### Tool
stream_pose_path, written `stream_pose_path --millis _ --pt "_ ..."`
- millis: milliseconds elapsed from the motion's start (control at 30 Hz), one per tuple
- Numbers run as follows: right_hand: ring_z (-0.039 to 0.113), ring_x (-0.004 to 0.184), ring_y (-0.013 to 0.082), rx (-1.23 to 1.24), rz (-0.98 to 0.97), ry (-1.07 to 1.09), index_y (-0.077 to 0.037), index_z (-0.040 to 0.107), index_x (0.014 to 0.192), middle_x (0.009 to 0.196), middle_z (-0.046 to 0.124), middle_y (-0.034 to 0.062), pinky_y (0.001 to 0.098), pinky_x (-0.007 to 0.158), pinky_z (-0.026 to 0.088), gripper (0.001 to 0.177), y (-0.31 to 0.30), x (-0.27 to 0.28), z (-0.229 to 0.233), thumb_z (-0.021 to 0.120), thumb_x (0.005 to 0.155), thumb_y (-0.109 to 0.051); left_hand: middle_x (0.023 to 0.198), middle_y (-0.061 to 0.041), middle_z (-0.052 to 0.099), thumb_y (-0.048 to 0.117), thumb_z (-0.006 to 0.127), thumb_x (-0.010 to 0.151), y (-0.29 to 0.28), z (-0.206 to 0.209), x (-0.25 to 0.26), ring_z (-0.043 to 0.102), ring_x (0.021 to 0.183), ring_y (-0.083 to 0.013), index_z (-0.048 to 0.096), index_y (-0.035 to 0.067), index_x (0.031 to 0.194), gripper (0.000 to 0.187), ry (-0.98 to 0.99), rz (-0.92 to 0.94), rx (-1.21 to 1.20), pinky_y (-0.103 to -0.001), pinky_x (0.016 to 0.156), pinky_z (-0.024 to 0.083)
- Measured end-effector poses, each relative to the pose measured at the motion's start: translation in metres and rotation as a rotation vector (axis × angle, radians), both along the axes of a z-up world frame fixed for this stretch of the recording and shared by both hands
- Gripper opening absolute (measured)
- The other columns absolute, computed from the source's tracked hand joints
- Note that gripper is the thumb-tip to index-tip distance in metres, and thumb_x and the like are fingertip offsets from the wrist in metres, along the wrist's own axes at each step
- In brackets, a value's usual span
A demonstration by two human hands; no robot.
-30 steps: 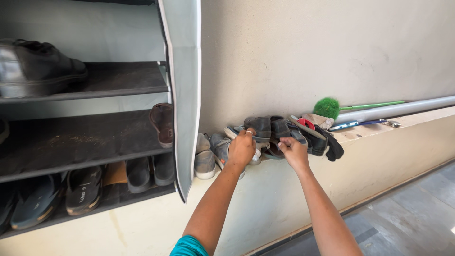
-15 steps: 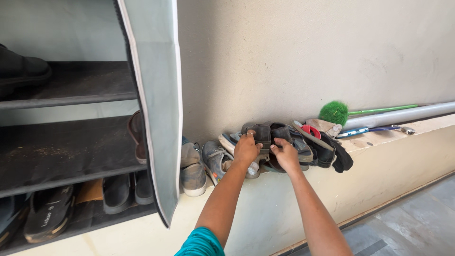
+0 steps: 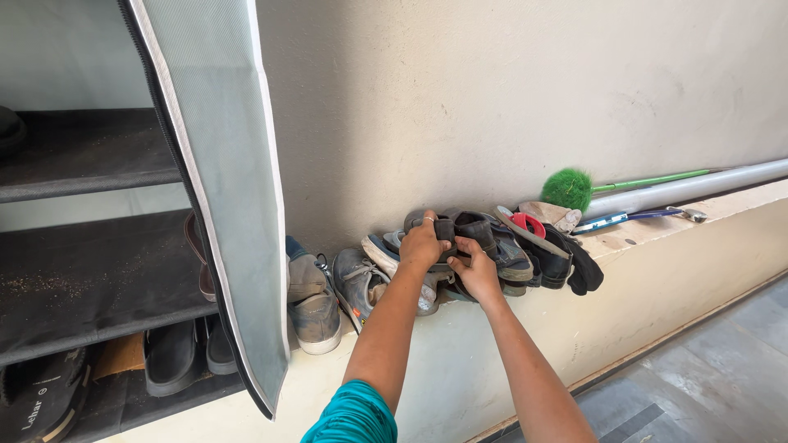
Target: The person picks up various shoes and sandals from a pile on the floor and places them onto the shelves of a fabric shoe rack. They handle each item individually, arranging them in pairs or single rows across multiple shelves.
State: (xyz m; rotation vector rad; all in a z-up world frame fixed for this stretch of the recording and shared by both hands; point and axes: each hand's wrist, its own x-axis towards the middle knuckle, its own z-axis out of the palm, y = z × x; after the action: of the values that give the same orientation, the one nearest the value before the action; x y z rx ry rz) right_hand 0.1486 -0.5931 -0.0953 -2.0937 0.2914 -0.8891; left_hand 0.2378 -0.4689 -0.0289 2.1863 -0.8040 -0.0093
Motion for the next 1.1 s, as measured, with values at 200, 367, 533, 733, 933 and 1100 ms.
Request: stream_pose_path --millis 200,367,533,733,933,1100 --pt "0.071 0.115 0.0232 0.072 -0.009 0.036 -0.005 0.054 0.142 0.141 0.063 0.0146 0.0338 0.097 0.054 0.058 0.011 -0.005 0.011 0.073 0.089 -0.015 0.115 -0.017 0.071 0.023 0.084 0.081 0.007 -0.003 -0.001 0.067 0.114 -0.0377 0.048 0.013 0.133 0.064 -0.044 0.024 -0.092 -0.049 0.094 0.053" --pt "0.07 0.118 0.0235 0.072 0.042 0.011 -0.004 0.054 0.143 0.143 0.063 0.0141 0.0332 0.098 0.053 0.06 0.018 -0.006 0.016 0.075 0.088 -0.015 0.122 -0.016 0.068 0.021 0.084 0.079 0.024 0.009 -0.015 0.065 0.115 -0.038 0.051 0.014 0.129 0.06 -0.104 0.055 -0.119 -0.049 0.094 0.053" --pt "0.068 0.121 0.0234 0.11 0.09 -0.011 -0.002 0.051 0.145 0.143 0.062 0.0145 0.0333 0.097 0.055 0.069 0.029 -0.012 0.026 0.079 0.083 -0.01 0.131 -0.02 0.063 0.015 0.083 0.078 0.048 0.011 -0.037 0.064 0.116 -0.0419 0.053 0.013 0.12 0.053 -0.203 0.037 -0.233 -0.051 0.092 0.054" --pt "0.068 0.121 0.0239 0.145 0.094 -0.02 -0.002 0.049 0.147 0.143 0.063 0.0144 0.0336 0.098 0.055 0.079 0.046 -0.022 0.036 0.082 0.075 -0.004 0.146 -0.026 0.05 0.013 0.083 0.076 0.069 0.014 -0.055 0.063 0.115 -0.0471 0.053 0.014 0.119 0.052 -0.332 0.008 -0.296 -0.052 0.09 0.055" --pt "0.063 0.128 0.0252 0.137 0.085 -0.02 -0.005 0.042 0.152 0.145 0.06 0.0151 0.0364 0.103 0.052 0.092 0.073 -0.038 0.046 0.087 0.072 -0.012 0.152 -0.021 0.048 0.008 0.078 0.077 0.104 0.032 -0.077 0.064 0.113 -0.046 0.053 0.017 0.118 0.048 -0.368 -0.051 -0.266 -0.051 0.09 0.055" --pt "0.06 0.132 0.0266 0.118 0.103 -0.077 -0.005 0.038 0.155 0.144 0.06 0.0157 0.0385 0.107 0.048 0.102 0.101 -0.058 0.053 0.09 0.068 -0.018 0.152 -0.02 0.049 0.007 0.079 0.075 0.138 0.045 -0.096 0.063 0.115 -0.0454 0.053 0.016 0.116 0.049 -0.457 -0.105 -0.295 -0.052 0.091 0.055"
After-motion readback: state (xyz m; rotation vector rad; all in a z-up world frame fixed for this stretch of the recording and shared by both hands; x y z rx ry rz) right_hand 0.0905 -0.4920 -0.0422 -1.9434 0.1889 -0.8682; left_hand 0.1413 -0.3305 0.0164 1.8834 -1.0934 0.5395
